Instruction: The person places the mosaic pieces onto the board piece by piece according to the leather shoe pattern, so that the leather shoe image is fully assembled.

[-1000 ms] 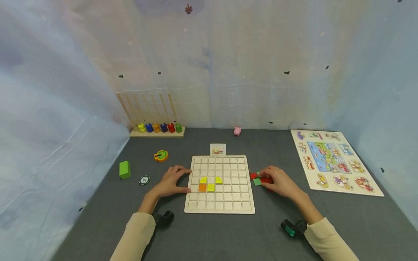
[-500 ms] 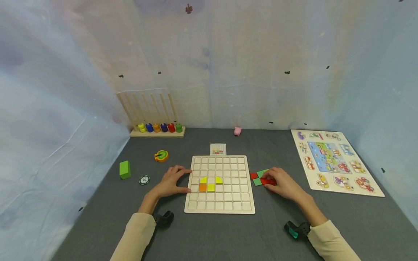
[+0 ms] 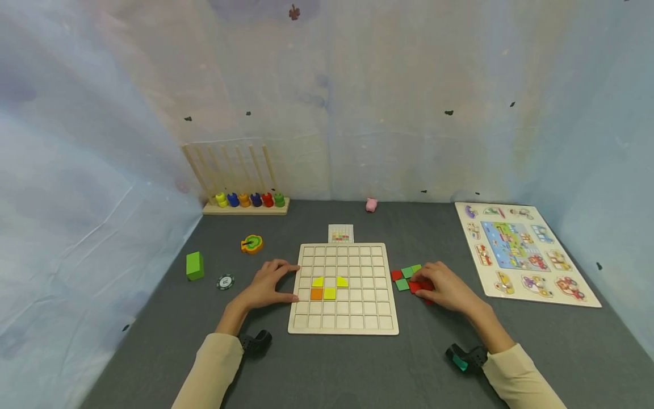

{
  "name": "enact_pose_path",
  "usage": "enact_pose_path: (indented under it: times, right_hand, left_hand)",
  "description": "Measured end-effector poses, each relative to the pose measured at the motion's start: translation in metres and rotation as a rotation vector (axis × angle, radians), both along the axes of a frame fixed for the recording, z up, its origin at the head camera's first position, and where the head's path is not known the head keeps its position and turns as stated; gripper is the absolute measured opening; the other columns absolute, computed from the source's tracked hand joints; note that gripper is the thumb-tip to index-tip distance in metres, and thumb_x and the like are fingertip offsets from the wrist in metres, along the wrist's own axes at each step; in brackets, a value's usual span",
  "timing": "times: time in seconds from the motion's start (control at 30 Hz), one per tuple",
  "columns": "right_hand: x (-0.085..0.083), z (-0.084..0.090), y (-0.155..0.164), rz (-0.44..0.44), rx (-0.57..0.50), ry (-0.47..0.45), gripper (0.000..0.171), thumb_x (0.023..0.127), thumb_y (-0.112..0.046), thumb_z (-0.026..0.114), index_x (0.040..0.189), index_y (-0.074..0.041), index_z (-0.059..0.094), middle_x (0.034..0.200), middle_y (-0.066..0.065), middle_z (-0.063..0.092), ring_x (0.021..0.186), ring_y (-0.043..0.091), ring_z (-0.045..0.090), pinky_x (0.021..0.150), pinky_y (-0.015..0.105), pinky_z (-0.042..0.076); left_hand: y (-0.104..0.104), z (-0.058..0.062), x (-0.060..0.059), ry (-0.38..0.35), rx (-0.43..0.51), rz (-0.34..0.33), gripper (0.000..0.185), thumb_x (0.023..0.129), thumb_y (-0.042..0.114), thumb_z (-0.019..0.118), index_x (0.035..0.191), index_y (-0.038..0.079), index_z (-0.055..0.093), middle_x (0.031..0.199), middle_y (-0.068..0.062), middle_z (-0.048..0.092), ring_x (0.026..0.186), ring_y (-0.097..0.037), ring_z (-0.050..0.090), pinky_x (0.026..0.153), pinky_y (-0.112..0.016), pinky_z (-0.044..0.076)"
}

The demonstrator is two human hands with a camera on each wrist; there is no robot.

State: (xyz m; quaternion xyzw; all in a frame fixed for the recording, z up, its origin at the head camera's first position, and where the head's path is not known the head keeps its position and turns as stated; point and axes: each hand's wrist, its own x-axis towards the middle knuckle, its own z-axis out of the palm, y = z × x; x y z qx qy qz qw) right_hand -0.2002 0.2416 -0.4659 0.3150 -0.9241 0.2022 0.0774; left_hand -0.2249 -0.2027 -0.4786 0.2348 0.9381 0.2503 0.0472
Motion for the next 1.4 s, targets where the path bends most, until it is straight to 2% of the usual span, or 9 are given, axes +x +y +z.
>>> enact_pose_path:
  times: [0.5,0.7,0.93,1.1,1.3,1.4]
  right_hand:
    - [-0.001,0.000,-0.003,-0.031,-0.022,-0.003,0.022,0.077,-0.015,0.076,0.096,-0.006,0.069,0.090,0.002,0.062,0.086,0.020,0.054,0.080,0.043,0.043]
    - [-0.001,-0.001,-0.007,-0.083,-0.065,-0.042,0.028,0.078,-0.020,0.077,0.099,-0.007,0.064,0.093,0.004,0.056,0.084,0.019,0.052,0.076,0.040,0.044]
    - [-0.008,-0.003,-0.010,-0.016,-0.114,0.031,0.029,0.081,-0.006,0.070,0.109,0.000,0.063,0.104,0.013,0.057,0.095,0.028,0.054,0.082,0.045,0.043]
    - [-0.016,-0.004,-0.012,0.011,-0.074,0.059,0.032,0.082,0.002,0.066,0.114,0.002,0.062,0.111,0.018,0.059,0.101,0.034,0.053,0.087,0.051,0.040]
    - [-0.026,0.000,-0.014,0.000,0.014,0.067,0.027,0.079,-0.006,0.073,0.105,-0.002,0.068,0.100,0.011,0.063,0.092,0.028,0.053,0.080,0.045,0.043]
    - [-0.028,0.001,-0.018,-0.015,0.010,0.100,0.024,0.079,-0.010,0.074,0.102,-0.004,0.070,0.096,0.009,0.063,0.090,0.025,0.054,0.077,0.042,0.045]
  left_hand:
    - [-0.001,0.000,0.000,-0.006,-0.006,0.007,0.076,0.072,0.051,0.075,0.136,0.021,0.049,0.129,-0.006,0.042,0.114,-0.026,0.036,0.096,-0.052,0.030]
    - [-0.001,0.000,0.000,-0.004,-0.006,0.003,0.076,0.072,0.051,0.075,0.136,0.020,0.049,0.129,-0.006,0.042,0.114,-0.026,0.036,0.096,-0.052,0.030]
    - [0.000,0.001,-0.001,-0.008,-0.001,-0.003,0.075,0.072,0.051,0.075,0.136,0.021,0.049,0.128,-0.005,0.042,0.114,-0.025,0.036,0.096,-0.051,0.030]
    - [-0.001,-0.001,-0.001,-0.003,-0.002,-0.005,0.075,0.073,0.052,0.074,0.136,0.021,0.049,0.128,-0.005,0.042,0.113,-0.025,0.036,0.095,-0.052,0.030]
    - [0.000,0.000,0.000,-0.012,0.006,-0.003,0.075,0.072,0.051,0.075,0.136,0.020,0.049,0.128,-0.005,0.042,0.113,-0.025,0.036,0.095,-0.051,0.030]
    - [-0.001,0.000,0.000,-0.011,0.006,-0.005,0.075,0.072,0.051,0.075,0.136,0.020,0.049,0.128,-0.005,0.042,0.113,-0.025,0.036,0.095,-0.051,0.030]
